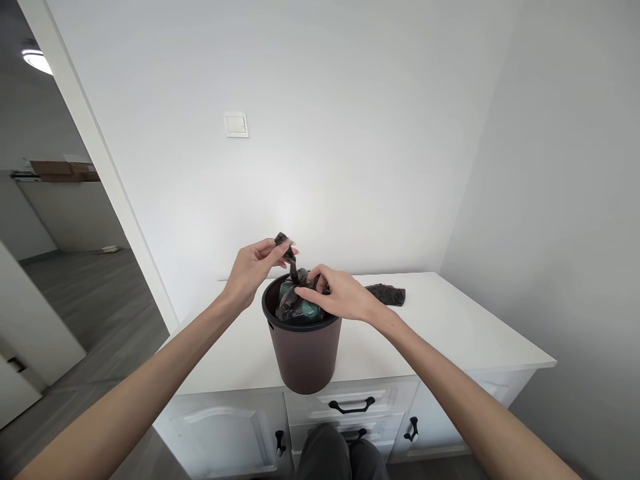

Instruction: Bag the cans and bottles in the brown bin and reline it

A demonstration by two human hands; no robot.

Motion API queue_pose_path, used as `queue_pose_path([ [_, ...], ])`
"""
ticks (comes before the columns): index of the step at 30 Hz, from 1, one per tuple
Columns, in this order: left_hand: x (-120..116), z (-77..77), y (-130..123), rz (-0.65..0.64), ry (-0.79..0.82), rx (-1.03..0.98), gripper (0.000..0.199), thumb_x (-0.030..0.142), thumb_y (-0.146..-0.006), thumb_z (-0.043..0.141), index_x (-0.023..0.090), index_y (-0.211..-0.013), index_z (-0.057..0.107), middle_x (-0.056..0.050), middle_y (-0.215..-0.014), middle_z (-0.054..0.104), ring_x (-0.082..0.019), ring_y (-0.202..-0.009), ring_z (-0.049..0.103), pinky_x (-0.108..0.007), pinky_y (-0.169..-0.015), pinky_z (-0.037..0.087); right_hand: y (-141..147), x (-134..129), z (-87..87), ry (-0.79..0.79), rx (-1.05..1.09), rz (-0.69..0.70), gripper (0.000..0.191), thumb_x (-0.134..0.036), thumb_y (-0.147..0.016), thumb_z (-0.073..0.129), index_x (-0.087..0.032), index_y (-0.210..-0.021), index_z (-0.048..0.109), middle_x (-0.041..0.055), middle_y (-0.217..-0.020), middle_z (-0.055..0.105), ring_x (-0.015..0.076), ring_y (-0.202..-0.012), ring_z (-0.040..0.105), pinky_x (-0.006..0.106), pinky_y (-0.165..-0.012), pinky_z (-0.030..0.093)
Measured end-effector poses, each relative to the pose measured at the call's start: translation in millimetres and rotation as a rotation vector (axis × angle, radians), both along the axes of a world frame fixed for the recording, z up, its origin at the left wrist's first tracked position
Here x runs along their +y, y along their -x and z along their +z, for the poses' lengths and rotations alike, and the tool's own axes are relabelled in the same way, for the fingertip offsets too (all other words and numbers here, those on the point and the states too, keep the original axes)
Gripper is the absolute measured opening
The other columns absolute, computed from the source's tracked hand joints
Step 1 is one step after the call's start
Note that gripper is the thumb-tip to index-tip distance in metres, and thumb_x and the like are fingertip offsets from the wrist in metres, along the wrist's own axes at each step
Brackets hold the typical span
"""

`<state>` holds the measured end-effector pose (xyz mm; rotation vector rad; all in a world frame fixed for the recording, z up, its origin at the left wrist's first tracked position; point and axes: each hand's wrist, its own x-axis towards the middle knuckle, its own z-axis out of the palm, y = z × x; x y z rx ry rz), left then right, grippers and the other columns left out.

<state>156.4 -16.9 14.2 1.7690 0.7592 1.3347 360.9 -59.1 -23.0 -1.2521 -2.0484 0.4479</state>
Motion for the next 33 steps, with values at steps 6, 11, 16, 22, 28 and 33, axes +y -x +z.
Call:
queue_pose_path([
  [6, -13.0, -0.9, 2.8, -0.008, -0.016, 0.040, 0.039, 0.056, -0.087, 0.072, 0.019, -0.096, 0.078, -0.010, -0.106, 0.079, -0.023, -0.092, 0.070, -0.037, -0.090, 0.052, 18.1, 29.8, -0.8, 0.007, -0.109, 0.097, 0.043, -0.057, -0.094, 0.056, -0.023, -0.069, 0.053, -0.0021, -0.065, 0.061, 0.0143, -0.059, 0.051, 0.028, -0.054, 0.038],
  [11, -20.7, -29.2, 20.1, 0.102, -0.053, 0.107, 0.073, 0.052, -0.088, 0.074, 0.026, -0.149, 0.045, -0.013, -0.142, 0.062, -0.024, -0.118, 0.065, -0.039, -0.102, 0.049, 7.6, 29.4, -1.6, 0.062, 0.203, -0.028, 0.048, -0.068, -0.089, 0.059, -0.022, -0.073, 0.057, -0.0023, -0.070, 0.059, 0.0149, -0.067, 0.053, 0.028, -0.062, 0.042],
  [16, -34.9, -87.9, 33.6, 0.265, -0.231, 0.277, 0.086, 0.052, -0.088, 0.074, 0.026, -0.153, 0.025, -0.018, -0.155, 0.039, -0.030, -0.142, 0.046, -0.050, -0.115, 0.041, -5.1, 18.0, 8.7, 0.104, 0.728, -0.131, 0.049, -0.069, -0.079, 0.072, -0.021, -0.086, 0.064, -0.0012, -0.080, 0.065, 0.0148, -0.072, 0.059, 0.026, -0.064, 0.049],
  [22, -49.1, -130.6, 43.6, 0.357, -0.484, 0.426, 0.083, 0.049, -0.088, 0.076, 0.027, -0.150, 0.027, -0.019, -0.155, 0.036, -0.034, -0.148, 0.037, -0.057, -0.119, 0.036, -34.0, 5.6, 36.0, -0.089, 1.034, -0.268, 0.034, -0.050, -0.081, 0.075, -0.022, -0.078, 0.056, -0.0063, -0.061, 0.048, 0.0096, -0.051, 0.043, 0.025, -0.044, 0.035],
  [28, -47.1, -132.7, 45.4, 0.276, -0.621, 0.623, 0.053, 0.044, -0.092, 0.074, 0.027, -0.135, 0.050, -0.012, -0.136, 0.059, -0.033, -0.140, 0.045, -0.054, -0.114, 0.036, -106.4, 7.1, 50.0, -0.377, 1.111, -0.581, 0.029, -0.030, -0.094, 0.062, -0.023, -0.072, 0.046, -0.0066, -0.061, 0.044, 0.0072, -0.056, 0.043, 0.034, -0.058, 0.035],
  [33, -40.8, -134.1, 41.6, 0.353, -0.698, 0.636, 0.042, 0.046, -0.090, 0.076, 0.026, -0.123, 0.059, -0.009, -0.121, 0.065, -0.031, -0.126, 0.052, -0.050, -0.108, 0.036, -160.6, 7.3, 4.2, -0.504, 0.597, -0.904, 0.025, -0.043, -0.096, 0.061, -0.020, -0.086, 0.059, 0.0065, -0.082, 0.063, 0.0166, -0.073, 0.054, 0.038, -0.072, 0.042],
])
